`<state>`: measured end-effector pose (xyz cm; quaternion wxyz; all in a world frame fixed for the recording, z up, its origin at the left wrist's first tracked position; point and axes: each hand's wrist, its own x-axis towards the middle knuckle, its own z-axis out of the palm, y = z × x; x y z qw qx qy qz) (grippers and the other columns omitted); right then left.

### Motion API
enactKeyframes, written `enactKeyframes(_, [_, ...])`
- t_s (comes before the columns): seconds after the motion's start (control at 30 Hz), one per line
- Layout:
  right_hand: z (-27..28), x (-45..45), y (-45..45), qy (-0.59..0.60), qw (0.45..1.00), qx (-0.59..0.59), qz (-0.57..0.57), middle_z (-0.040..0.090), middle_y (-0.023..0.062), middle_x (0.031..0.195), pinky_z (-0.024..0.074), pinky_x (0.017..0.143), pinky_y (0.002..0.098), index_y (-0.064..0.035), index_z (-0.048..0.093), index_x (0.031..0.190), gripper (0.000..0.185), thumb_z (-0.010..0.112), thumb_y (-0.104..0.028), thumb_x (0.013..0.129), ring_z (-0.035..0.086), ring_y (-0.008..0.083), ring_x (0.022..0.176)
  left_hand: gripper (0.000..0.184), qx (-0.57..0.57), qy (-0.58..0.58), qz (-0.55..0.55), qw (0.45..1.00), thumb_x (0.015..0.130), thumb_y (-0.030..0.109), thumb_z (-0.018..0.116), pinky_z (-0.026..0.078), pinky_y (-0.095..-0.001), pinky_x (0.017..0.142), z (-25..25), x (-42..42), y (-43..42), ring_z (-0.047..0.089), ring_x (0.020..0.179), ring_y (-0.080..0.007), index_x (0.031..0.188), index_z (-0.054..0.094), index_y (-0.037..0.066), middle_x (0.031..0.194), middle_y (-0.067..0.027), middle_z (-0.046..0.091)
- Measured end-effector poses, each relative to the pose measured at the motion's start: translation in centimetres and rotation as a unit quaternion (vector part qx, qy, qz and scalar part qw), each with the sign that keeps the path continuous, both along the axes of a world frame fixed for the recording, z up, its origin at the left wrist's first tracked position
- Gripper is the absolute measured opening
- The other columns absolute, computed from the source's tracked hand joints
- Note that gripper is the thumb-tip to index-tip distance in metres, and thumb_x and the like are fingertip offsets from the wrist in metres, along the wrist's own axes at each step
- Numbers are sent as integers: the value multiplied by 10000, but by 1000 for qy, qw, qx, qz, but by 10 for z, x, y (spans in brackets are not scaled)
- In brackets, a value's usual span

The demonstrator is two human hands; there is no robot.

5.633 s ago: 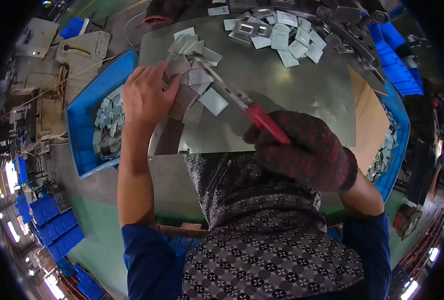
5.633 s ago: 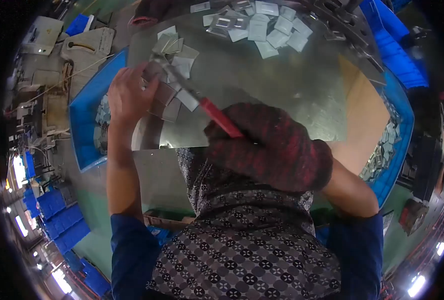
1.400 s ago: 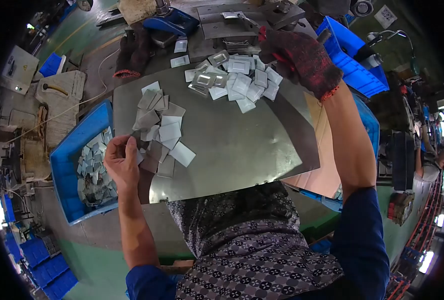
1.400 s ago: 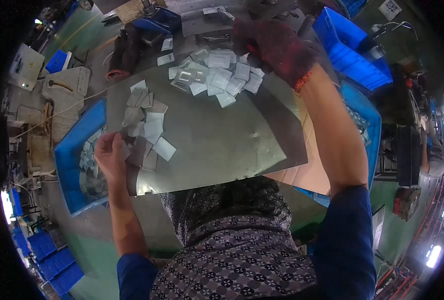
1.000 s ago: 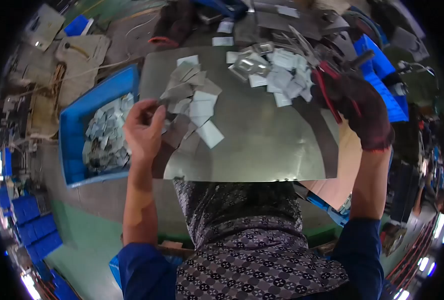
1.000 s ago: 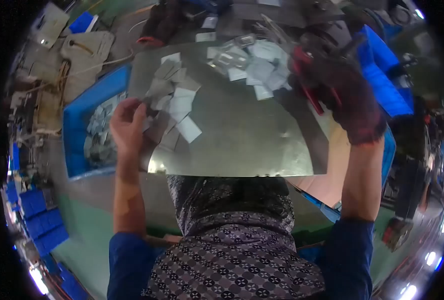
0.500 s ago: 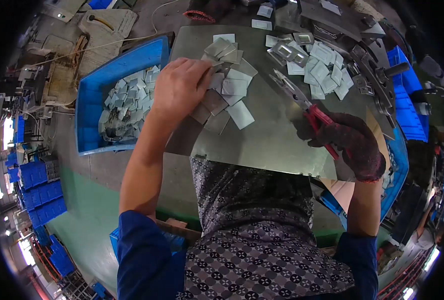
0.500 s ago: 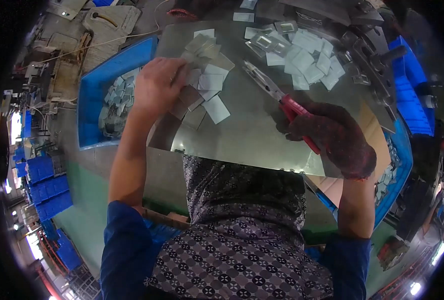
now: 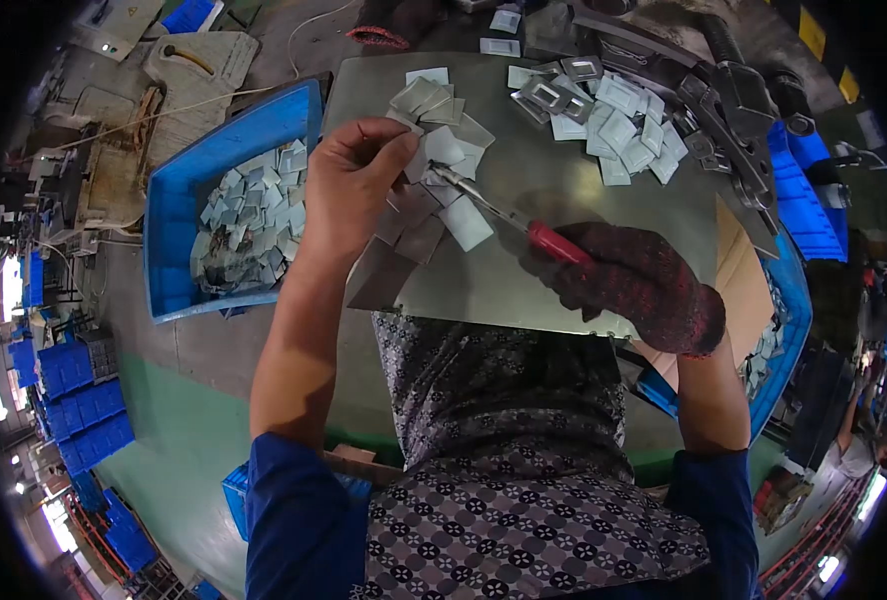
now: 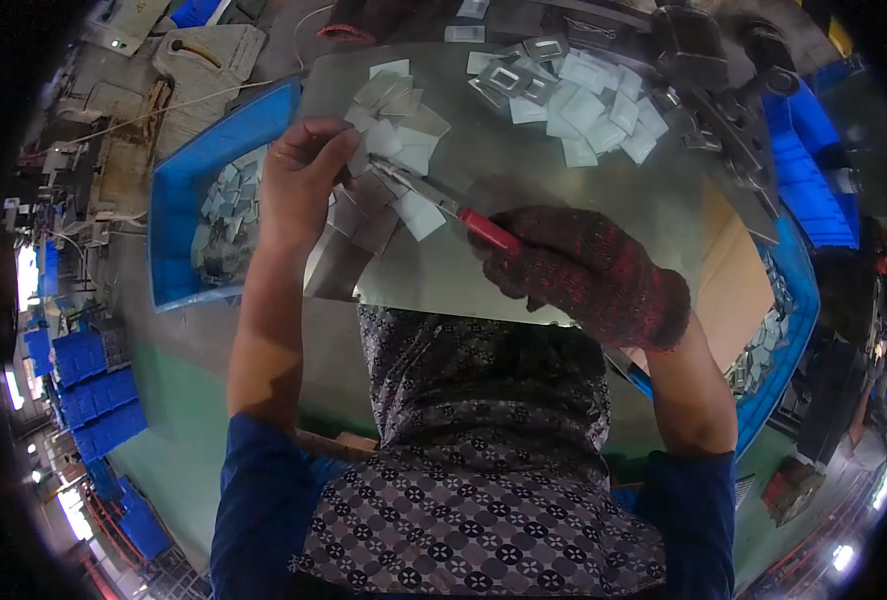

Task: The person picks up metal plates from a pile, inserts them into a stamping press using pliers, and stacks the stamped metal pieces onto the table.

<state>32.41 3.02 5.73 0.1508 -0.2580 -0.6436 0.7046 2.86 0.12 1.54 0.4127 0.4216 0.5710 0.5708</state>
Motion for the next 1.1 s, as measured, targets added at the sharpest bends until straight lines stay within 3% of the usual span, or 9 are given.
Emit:
enactKeyframes(0.03, [8,-1,-1,-27,992,-126,-10,646,47,1016,477,617,217,-21,601,1183,317,584,-217,936,597,98,795,109,3,-32,12,999,879,74,659,460,-208,565,-2,-2,-2,558,630,-62,957,637,1,777,-22,635])
enactKeyframes(0.27, [32,33,41,-47,986,-42,-157,616,-2,788,402,506,219,-37,668,1017,281,586,-293,934,535,58,609,158,113,122,132,977,896,68,642,478,-206,662,-40,-42,-4,576,763,-63,1033,614,-4,872,-19,629])
enactKeyframes(0.3, [37,41,59,-89,965,191,-154,606,0,742,378,479,216,-41,672,989,280,576,-300,938,508,53,573,160,110,141,148,973,892,62,643,479,-205,679,-48,-48,-5,578,775,-62,1031,614,-10,873,-20,630])
enactKeyframes(0.37, [59,40,81,-115,939,247,-209,612,3,713,347,448,202,-56,678,929,274,575,-310,933,479,45,533,164,104,109,166,975,883,56,650,483,-211,711,-54,-51,-7,586,793,-70,1020,614,-25,872,-27,634])
enactKeyframes(0.47, [52,43,122,-50,951,92,-291,657,6,765,338,425,187,-82,676,889,275,612,-349,898,475,36,510,165,98,164,160,968,884,50,644,488,-219,719,-51,-44,-7,593,798,-77,1028,613,-27,876,-34,642])
enactKeyframes(0.5, [44,47,141,-40,879,410,-242,643,8,758,322,430,175,-75,672,915,225,565,-273,913,454,27,509,165,99,164,152,970,884,50,644,488,-219,719,-52,-44,-6,593,798,-77,1028,613,-27,876,-34,642])
enactKeyframes(0.57, [40,55,143,-33,713,681,-162,629,11,752,306,434,163,-68,669,942,199,518,-197,928,434,18,508,168,117,114,147,975,885,46,642,488,-220,725,-56,-49,-7,599,803,-81,1036,614,-24,896,-42,651])
enactKeyframes(0.67, [58,62,104,-98,931,19,-351,666,20,753,324,390,194,-73,670,947,302,616,-365,890,468,45,468,171,116,86,151,978,885,44,642,484,-218,735,-58,-51,-9,602,814,-86,1039,613,-27,913,-51,656])
enactKeyframes(1.1, [51,45,135,-41,952,28,-303,666,49,853,418,494,194,-55,668,1002,270,599,-301,915,565,57,641,169,112,120,147,975,885,47,643,469,-210,751,-56,-50,-8,592,825,-78,1036,613,-25,911,-45,649])
